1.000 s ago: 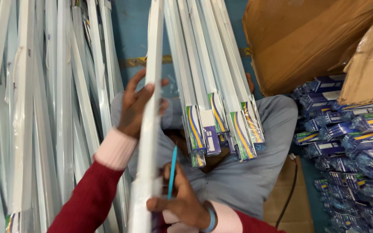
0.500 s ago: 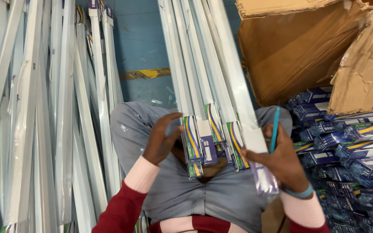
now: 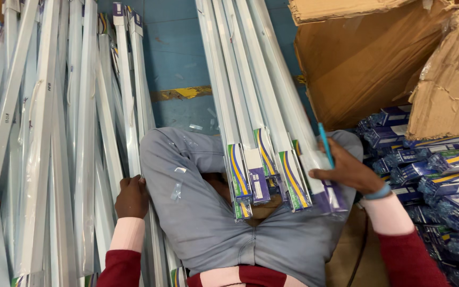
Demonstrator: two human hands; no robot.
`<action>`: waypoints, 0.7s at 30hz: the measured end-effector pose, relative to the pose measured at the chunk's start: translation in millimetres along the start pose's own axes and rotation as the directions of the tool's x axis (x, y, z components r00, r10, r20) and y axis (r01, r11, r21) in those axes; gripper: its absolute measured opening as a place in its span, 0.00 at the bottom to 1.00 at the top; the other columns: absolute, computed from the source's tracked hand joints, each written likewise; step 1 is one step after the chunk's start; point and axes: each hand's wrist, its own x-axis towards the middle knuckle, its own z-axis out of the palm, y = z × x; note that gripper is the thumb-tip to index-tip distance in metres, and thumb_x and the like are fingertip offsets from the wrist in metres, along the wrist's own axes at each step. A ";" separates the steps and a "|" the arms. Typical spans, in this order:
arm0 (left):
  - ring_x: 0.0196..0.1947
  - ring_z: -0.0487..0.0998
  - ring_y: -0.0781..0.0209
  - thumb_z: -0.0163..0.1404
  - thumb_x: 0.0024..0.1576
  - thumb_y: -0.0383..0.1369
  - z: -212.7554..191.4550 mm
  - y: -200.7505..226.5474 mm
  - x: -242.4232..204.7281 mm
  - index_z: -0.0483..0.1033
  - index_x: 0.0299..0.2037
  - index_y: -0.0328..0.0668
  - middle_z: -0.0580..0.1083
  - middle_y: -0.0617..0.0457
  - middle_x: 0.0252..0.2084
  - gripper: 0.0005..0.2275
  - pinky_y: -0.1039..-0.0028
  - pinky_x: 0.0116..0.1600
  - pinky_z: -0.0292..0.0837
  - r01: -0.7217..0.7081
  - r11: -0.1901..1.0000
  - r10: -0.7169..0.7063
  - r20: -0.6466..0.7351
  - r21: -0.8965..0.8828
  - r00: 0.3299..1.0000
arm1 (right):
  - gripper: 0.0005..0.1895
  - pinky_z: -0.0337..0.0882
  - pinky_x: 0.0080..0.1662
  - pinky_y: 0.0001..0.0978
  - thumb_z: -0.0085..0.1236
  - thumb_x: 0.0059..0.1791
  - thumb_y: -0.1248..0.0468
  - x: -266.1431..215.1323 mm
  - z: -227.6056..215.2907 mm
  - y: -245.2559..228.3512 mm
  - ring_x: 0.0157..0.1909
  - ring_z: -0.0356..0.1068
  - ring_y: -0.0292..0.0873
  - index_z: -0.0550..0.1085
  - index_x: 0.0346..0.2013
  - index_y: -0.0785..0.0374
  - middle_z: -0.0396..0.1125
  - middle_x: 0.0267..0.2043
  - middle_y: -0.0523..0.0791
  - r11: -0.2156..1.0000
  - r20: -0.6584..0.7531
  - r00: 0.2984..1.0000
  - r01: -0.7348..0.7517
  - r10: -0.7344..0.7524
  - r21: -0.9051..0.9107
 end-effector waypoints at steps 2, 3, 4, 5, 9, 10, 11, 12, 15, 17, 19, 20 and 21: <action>0.50 0.77 0.36 0.44 0.66 0.36 12.3 -3.1 6.4 0.76 0.55 0.47 0.69 0.45 0.61 0.12 0.52 0.54 0.74 -0.015 0.999 0.015 -0.016 -0.039 1.000 | 0.44 0.66 0.57 0.40 0.71 0.41 0.59 15.6 8.2 -13.0 0.58 0.64 0.50 0.56 0.63 0.70 0.63 0.57 0.54 0.993 0.058 0.995 0.091 -0.087 -0.072; 0.49 0.77 0.36 0.44 0.63 0.33 17.4 -5.4 10.8 0.76 0.54 0.45 0.70 0.43 0.59 0.13 0.52 0.52 0.74 -0.026 0.998 0.026 -0.010 -0.059 1.000 | 0.41 0.68 0.56 0.42 0.69 0.42 0.57 17.6 11.8 -20.0 0.57 0.67 0.52 0.57 0.62 0.69 0.65 0.55 0.56 0.975 0.081 0.995 -0.037 0.056 -0.217; 0.49 0.77 0.35 0.45 0.60 0.30 22.0 -8.5 14.6 0.77 0.53 0.43 0.71 0.42 0.57 0.13 0.52 0.51 0.74 -0.038 0.996 0.037 -0.005 -0.079 0.999 | 0.39 0.69 0.55 0.43 0.67 0.44 0.54 18.9 18.4 -26.6 0.56 0.69 0.54 0.58 0.61 0.68 0.67 0.53 0.58 0.920 0.082 0.977 -0.157 0.199 -0.360; 0.48 0.77 0.36 0.44 0.62 0.30 24.7 -13.3 18.9 0.78 0.53 0.43 0.73 0.41 0.54 0.13 0.52 0.52 0.74 -0.037 0.996 0.038 0.013 -0.082 0.999 | 0.38 0.71 0.54 0.45 0.65 0.45 0.52 19.0 24.8 -32.0 0.54 0.72 0.56 0.59 0.60 0.67 0.69 0.51 0.59 0.830 0.060 0.939 -0.268 0.338 -0.488; 0.47 0.77 0.34 0.43 0.64 0.31 36.7 -36.6 31.4 0.80 0.49 0.41 0.78 0.37 0.45 0.11 0.53 0.52 0.73 -0.058 0.988 0.068 0.067 -0.141 0.995 | 0.37 0.68 0.55 0.48 0.63 0.47 0.52 15.4 41.6 -42.0 0.58 0.66 0.60 0.59 0.60 0.71 0.67 0.53 0.60 0.820 0.020 0.994 -0.078 0.109 -0.567; 0.46 0.77 0.33 0.44 0.64 0.31 41.4 -41.5 32.9 0.80 0.47 0.40 0.78 0.36 0.44 0.11 0.53 0.51 0.72 -0.067 0.983 0.081 0.073 -0.170 0.994 | 0.40 0.67 0.56 0.48 0.64 0.46 0.53 15.2 43.3 -41.3 0.58 0.66 0.60 0.57 0.63 0.73 0.66 0.53 0.61 0.878 -0.009 1.000 0.017 -0.024 -0.479; 0.46 0.77 0.34 0.43 0.65 0.32 46.6 -46.9 32.5 0.79 0.48 0.40 0.78 0.36 0.44 0.11 0.55 0.52 0.72 -0.033 0.978 0.053 0.095 -0.204 0.994 | 0.43 0.66 0.56 0.47 0.66 0.45 0.54 13.2 44.9 -38.9 0.57 0.66 0.61 0.56 0.65 0.74 0.65 0.53 0.62 0.912 -0.047 0.987 0.123 -0.153 -0.390; 0.45 0.78 0.35 0.42 0.67 0.33 51.0 -53.0 31.3 0.79 0.48 0.40 0.79 0.36 0.44 0.12 0.56 0.52 0.72 0.003 0.972 0.026 0.118 -0.236 0.993 | 0.43 0.66 0.57 0.47 0.67 0.46 0.55 10.6 47.0 -35.2 0.58 0.65 0.60 0.57 0.65 0.74 0.64 0.55 0.61 0.923 -0.128 0.965 0.172 -0.228 -0.344; 0.43 0.79 0.41 0.42 0.67 0.36 58.2 -65.8 25.8 0.78 0.49 0.37 0.79 0.38 0.41 0.13 0.59 0.51 0.72 -0.073 0.924 0.109 0.076 -0.375 0.991 | 0.41 0.65 0.59 0.43 0.69 0.45 0.57 4.3 55.8 -20.2 0.61 0.65 0.54 0.60 0.65 0.72 0.64 0.58 0.58 0.952 -0.327 0.898 0.251 -0.296 -0.174; 0.42 0.78 0.46 0.43 0.68 0.39 59.1 -63.0 24.8 0.78 0.47 0.33 0.79 0.41 0.40 0.16 0.61 0.50 0.71 -0.147 0.835 0.193 0.032 -0.531 0.981 | 0.42 0.66 0.60 0.39 0.73 0.41 0.57 4.9 58.7 -11.3 0.61 0.65 0.49 0.63 0.63 0.71 0.65 0.58 0.54 0.983 -0.379 0.910 0.183 -0.171 -0.005; 0.37 0.77 0.49 0.46 0.66 0.41 51.4 -51.1 21.1 0.77 0.46 0.33 0.78 0.43 0.38 0.15 0.62 0.43 0.71 -0.082 0.716 0.187 0.077 -0.693 0.979 | 0.44 0.69 0.58 0.36 0.75 0.39 0.57 6.4 59.2 -5.9 0.59 0.67 0.45 0.63 0.63 0.68 0.66 0.55 0.52 0.976 -0.380 0.918 0.176 -0.117 0.125; 0.35 0.76 0.50 0.47 0.65 0.41 42.7 -43.9 16.8 0.77 0.45 0.33 0.77 0.44 0.36 0.16 0.62 0.40 0.71 0.093 0.699 0.070 0.197 -0.709 0.978 | 0.45 0.71 0.58 0.35 0.76 0.37 0.57 7.3 58.7 -4.3 0.57 0.69 0.44 0.63 0.63 0.67 0.66 0.54 0.51 0.967 -0.378 0.921 0.171 -0.089 0.189; 0.32 0.76 0.52 0.49 0.64 0.42 32.3 -32.5 14.0 0.76 0.45 0.33 0.76 0.44 0.35 0.16 0.63 0.36 0.71 0.249 0.660 -0.032 0.304 -0.709 0.952 | 0.47 0.71 0.57 0.35 0.77 0.36 0.56 9.5 57.9 -3.2 0.56 0.69 0.44 0.64 0.63 0.67 0.67 0.52 0.51 0.971 -0.376 0.924 0.152 -0.074 0.183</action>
